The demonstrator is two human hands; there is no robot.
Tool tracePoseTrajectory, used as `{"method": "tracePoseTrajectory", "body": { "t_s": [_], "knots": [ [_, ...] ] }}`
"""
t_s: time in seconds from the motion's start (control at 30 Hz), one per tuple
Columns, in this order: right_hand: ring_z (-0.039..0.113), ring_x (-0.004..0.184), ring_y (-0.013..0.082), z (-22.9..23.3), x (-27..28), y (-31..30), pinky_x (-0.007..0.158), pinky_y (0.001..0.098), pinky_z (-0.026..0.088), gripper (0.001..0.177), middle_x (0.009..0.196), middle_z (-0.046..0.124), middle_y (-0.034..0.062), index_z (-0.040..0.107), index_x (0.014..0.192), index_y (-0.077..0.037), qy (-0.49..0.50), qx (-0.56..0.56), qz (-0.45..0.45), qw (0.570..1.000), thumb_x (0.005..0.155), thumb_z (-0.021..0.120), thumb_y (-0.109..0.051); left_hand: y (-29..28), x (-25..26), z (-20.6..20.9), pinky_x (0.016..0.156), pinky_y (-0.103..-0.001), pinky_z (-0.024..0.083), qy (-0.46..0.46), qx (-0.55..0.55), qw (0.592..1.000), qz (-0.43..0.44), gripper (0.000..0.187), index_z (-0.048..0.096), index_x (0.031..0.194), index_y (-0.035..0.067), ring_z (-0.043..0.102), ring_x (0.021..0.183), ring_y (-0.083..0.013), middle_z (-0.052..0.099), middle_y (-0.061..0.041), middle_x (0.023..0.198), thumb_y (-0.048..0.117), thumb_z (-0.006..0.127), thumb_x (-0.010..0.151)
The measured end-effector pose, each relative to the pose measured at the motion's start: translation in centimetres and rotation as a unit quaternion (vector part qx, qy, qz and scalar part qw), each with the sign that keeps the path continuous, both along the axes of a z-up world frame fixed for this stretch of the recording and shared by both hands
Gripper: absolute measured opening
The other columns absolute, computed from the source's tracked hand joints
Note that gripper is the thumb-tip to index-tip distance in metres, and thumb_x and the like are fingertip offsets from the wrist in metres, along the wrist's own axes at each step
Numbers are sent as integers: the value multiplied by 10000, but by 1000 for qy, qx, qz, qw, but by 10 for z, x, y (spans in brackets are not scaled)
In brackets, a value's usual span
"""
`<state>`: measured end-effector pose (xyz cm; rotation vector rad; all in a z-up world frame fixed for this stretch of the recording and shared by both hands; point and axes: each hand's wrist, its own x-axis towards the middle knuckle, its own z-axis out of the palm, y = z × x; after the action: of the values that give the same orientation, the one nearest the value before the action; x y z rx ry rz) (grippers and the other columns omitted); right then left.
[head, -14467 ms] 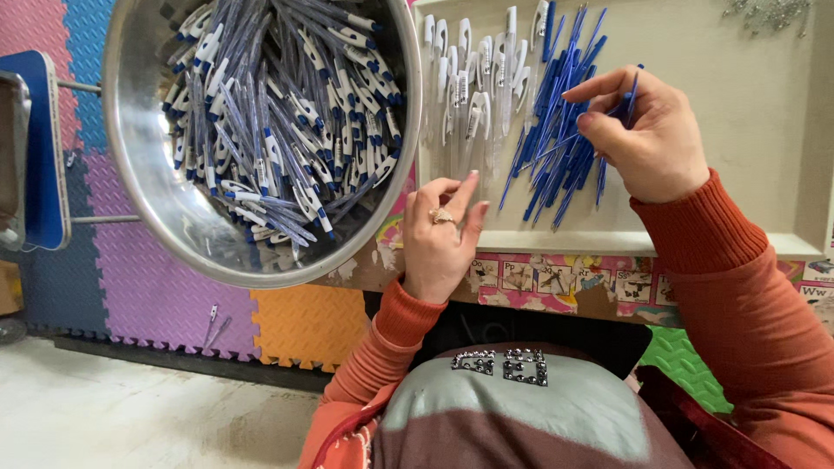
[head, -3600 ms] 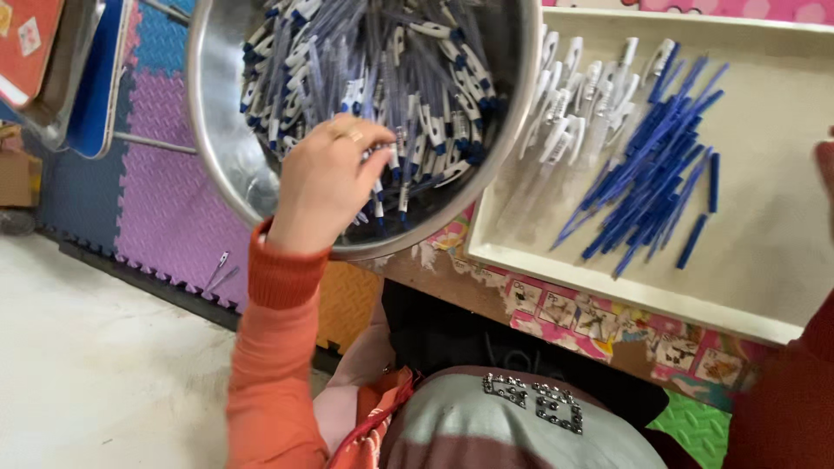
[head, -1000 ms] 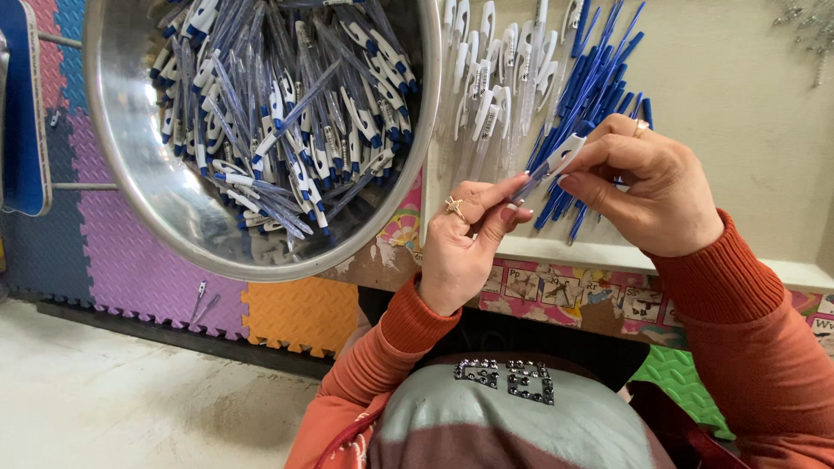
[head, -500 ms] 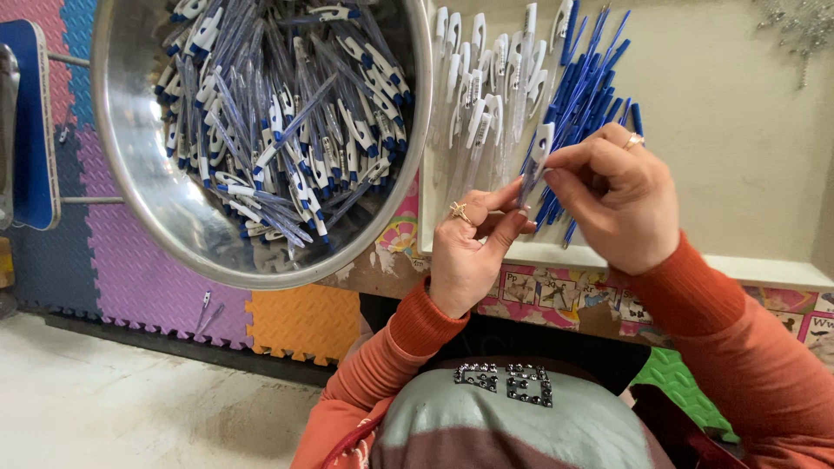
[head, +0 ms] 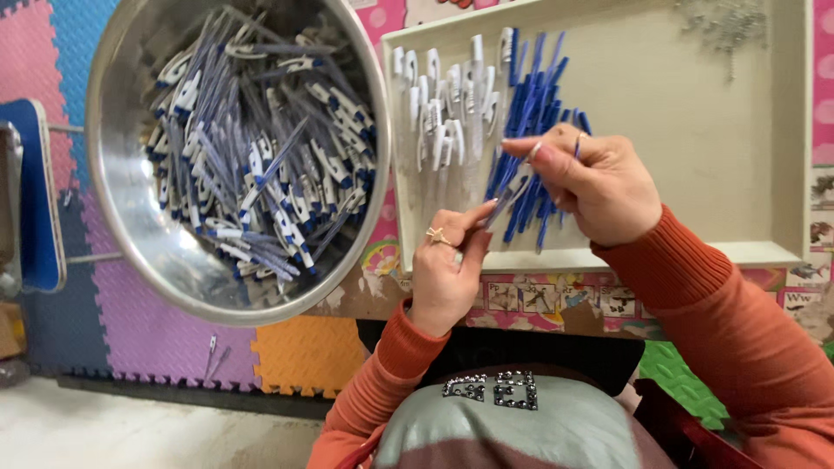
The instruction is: The person assembles ballpoint pens by hand, repeatedly inserting blue and white ink refills into pen barrels and then attaching the corresponding pen caps.
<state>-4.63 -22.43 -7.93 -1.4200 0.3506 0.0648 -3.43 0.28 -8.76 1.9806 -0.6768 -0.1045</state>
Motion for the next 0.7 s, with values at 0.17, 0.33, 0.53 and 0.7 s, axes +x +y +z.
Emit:
{"method": "tracePoseTrajectory", "body": {
  "t_s": [0.17, 0.33, 0.53, 0.7],
  "knots": [
    [592, 523, 92, -13, 2, -4, 367, 160, 339, 301, 970, 758, 157, 678, 1090, -52, -121, 210, -55, 969, 1115, 569, -331, 1, 0, 14, 630, -251, 563, 187, -47, 979, -63, 329, 625, 1430, 93, 624, 651, -118, 545, -27, 1024, 193, 507, 1139],
    [515, 491, 42, -12, 0, 0, 361, 143, 331, 318, 997, 756, 155, 639, 1058, -90, -177, 185, -27, 966, 1141, 510, -369, 9, -3, -4, 555, -227, 468, 302, -111, 943, -90, 393, 586, 1452, 53, 513, 570, -95, 591, -44, 957, 273, 461, 1151],
    [474, 415, 94, -39, 5, 19, 330, 172, 273, 296, 861, 703, 216, 686, 1048, 44, -185, 184, -99, 960, 1109, 567, -220, 11, -7, -29, 450, -236, 483, 339, -265, 897, -99, 346, 610, 1419, -26, 574, 485, -123, 666, -133, 854, 119, 442, 1153],
    [650, 519, 169, -21, 5, -11, 318, 173, 382, 489, 879, 722, 195, 678, 1043, -39, -143, 196, -178, 954, 1080, 524, -502, 11, -9, -30, 448, -232, 479, 371, -242, 890, -107, 349, 607, 1418, -19, 554, 471, -127, 655, -142, 827, 132, 442, 1151]
  ]
}}
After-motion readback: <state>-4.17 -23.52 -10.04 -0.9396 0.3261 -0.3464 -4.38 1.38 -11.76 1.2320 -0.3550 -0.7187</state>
